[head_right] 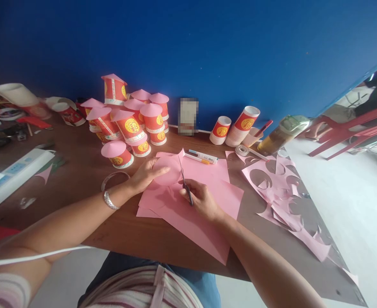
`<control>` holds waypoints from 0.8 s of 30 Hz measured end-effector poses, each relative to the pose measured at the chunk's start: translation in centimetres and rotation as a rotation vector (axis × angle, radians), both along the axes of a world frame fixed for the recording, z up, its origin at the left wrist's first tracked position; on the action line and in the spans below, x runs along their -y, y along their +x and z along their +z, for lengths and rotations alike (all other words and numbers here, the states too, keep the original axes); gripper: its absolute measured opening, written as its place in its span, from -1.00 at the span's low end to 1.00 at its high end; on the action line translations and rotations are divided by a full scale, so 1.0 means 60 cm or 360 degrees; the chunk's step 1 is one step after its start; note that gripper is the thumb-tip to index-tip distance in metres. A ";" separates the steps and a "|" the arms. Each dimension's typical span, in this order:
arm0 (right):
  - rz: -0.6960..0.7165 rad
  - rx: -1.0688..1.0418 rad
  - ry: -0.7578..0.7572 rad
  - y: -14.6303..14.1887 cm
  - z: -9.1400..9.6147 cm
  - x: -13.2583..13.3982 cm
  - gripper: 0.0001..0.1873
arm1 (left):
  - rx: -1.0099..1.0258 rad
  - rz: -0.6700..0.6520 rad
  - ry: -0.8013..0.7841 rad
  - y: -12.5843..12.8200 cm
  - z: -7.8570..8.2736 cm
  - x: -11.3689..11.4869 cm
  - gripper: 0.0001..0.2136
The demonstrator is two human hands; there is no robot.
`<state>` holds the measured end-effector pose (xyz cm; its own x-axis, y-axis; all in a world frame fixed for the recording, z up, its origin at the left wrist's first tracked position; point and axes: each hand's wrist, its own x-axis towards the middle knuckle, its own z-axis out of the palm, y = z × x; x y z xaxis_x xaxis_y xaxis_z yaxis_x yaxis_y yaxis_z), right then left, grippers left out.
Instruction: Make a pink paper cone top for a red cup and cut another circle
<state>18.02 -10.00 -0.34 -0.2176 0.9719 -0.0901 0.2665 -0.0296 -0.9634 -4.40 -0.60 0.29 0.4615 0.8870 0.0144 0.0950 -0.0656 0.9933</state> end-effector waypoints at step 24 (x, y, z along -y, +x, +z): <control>-0.0064 -0.0057 0.0027 -0.003 -0.009 0.000 -0.41 | -0.0037 -0.0011 -0.0051 0.005 0.003 0.004 -0.61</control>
<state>17.85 -10.00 -0.86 -0.1809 0.9813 -0.0663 0.2308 -0.0232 -0.9727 -4.10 -0.83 0.49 0.4673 0.8838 -0.0246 0.1178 -0.0347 0.9924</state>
